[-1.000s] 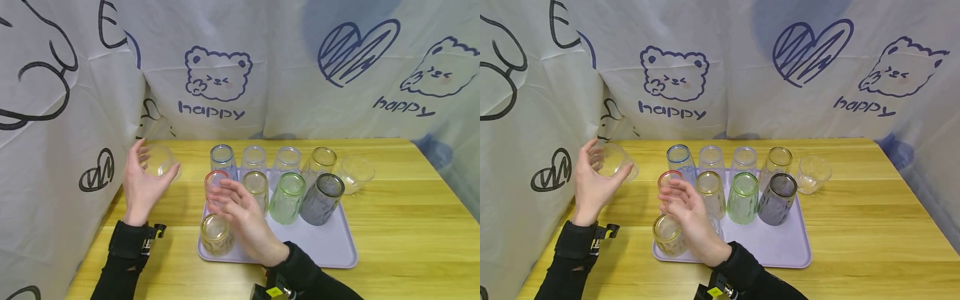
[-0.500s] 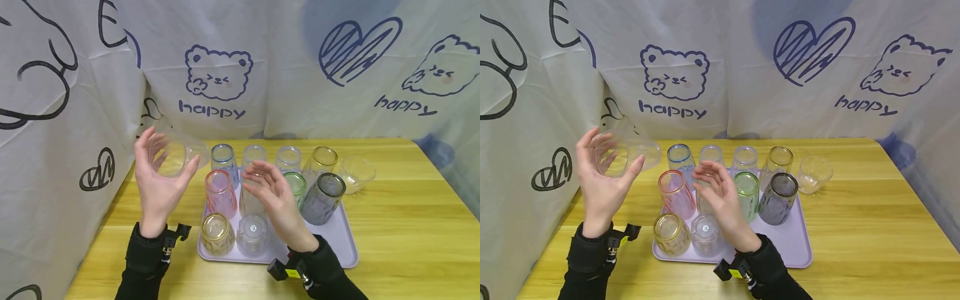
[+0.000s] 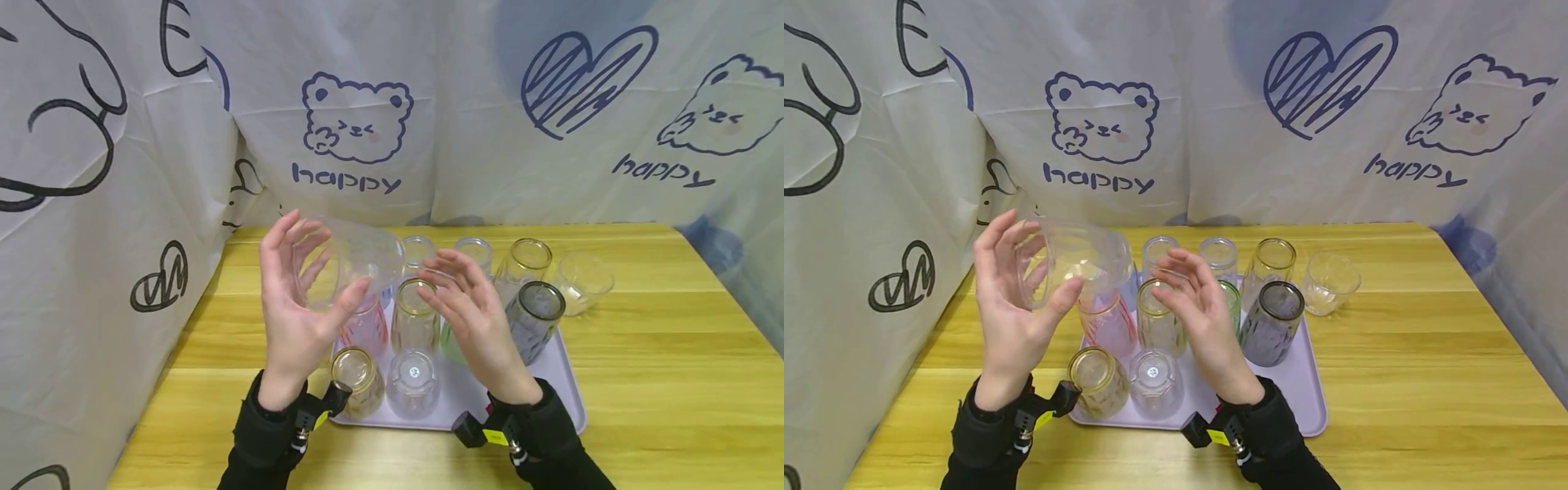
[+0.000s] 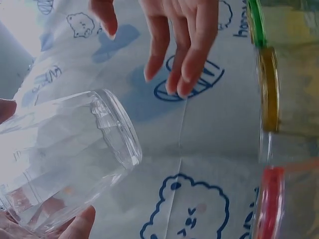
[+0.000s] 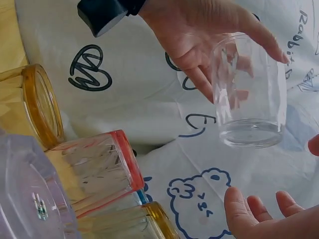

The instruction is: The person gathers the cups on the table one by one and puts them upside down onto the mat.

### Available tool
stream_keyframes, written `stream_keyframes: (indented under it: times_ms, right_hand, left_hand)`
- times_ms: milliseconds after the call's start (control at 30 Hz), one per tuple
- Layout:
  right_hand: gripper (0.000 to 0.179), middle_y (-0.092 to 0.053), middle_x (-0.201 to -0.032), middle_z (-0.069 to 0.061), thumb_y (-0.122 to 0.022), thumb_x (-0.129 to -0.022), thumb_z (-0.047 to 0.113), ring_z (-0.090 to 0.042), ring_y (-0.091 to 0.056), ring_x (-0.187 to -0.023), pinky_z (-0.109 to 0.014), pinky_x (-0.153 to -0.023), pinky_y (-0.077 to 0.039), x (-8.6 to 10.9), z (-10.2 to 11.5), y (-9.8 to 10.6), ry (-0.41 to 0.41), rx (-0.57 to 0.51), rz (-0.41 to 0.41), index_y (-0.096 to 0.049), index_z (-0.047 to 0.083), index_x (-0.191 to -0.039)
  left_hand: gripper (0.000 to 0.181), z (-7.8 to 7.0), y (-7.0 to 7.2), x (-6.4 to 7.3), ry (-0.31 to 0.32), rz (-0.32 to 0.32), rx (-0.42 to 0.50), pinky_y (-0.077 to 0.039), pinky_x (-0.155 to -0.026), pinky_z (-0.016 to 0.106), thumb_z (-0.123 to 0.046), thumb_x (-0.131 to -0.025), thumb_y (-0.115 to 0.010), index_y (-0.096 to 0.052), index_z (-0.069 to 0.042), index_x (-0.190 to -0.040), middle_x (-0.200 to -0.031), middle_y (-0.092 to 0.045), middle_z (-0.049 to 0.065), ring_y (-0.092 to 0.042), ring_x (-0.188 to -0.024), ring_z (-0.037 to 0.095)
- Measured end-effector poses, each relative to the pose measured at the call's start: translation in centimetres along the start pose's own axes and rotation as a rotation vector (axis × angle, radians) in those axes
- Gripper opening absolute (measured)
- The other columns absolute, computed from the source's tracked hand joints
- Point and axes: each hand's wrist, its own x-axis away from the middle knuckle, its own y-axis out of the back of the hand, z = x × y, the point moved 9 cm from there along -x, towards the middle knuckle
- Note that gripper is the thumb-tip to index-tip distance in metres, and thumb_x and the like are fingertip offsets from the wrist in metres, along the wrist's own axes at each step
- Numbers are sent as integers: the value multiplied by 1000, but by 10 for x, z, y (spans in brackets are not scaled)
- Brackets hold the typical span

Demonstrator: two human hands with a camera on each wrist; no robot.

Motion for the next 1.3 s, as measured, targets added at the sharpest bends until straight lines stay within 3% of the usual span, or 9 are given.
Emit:
stream_keyframes:
  times_ms: [233, 400, 533, 800, 967, 1100, 1300]
  right_hand:
    - [35, -53, -129, 2, -39, -101, 16, -14, -54, -121, -32, -109, -49, -3, -7, 4, -91, -53, -15, -47, 18, -135]
    - [36, -52, -139, 4, -39, -103, 28, -14, -51, -132, -36, -111, -46, -2, -16, 2, -173, -121, 30, -44, 21, -138]
    - [41, -51, -145, 4, -39, -105, 35, -16, -50, -136, -39, -112, -46, -2, -19, 0, -198, -215, 70, -42, 21, -143]
    - [44, -58, -136, 5, -39, -105, 43, -14, -57, -126, -40, -108, -48, 0, -19, -3, -208, -308, 102, -42, 22, -144]
    - [37, -62, -131, 6, -46, -104, 41, -15, -60, -121, -35, -101, -52, 2, -15, -2, -186, -324, 118, -48, 25, -138]
    - [33, -62, -133, 4, -49, -104, 32, -22, -61, -124, -40, -106, -52, 1, -13, -3, -172, -321, 143, -50, 23, -136]
    - [30, -68, -125, 2, -54, -103, 29, -25, -66, -120, -39, -102, -56, 0, -11, -3, -152, -338, 154, -57, 21, -132]
  left_hand:
    - [85, 2, -20, 5, 10, 88, 103, -45, -116, 37, -29, -84, -82, -31, -7, -149, -142, -46, 4, -49, -133, 25]
    - [90, 6, -34, 9, 17, 147, 119, -42, -118, 44, -44, -87, -77, -26, -4, -149, -145, -41, 3, -45, -135, 25]
    - [93, 9, -43, 13, 23, 183, 92, -40, -118, 53, -52, -87, -73, -24, -1, -148, -145, -39, 7, -42, -136, 26]
    - [99, 15, -59, 17, 72, 257, 27, -27, -121, 59, -68, -88, -62, -17, -1, -146, -149, -33, 18, -34, -141, 28]
    - [95, 22, -74, 27, 85, 408, -108, -32, -118, 61, -73, -92, -49, -10, -9, -150, -156, -27, 15, -36, -142, 32]
    - [93, 26, -84, 33, 74, 509, -170, -34, -116, 63, -71, -95, -45, -2, -13, -153, -162, -20, 13, -34, -144, 33]
    - [94, 28, -84, 34, 75, 513, -195, -26, -120, 66, -72, -95, -43, 1, -14, -154, -164, -19, 11, -21, -153, 30]
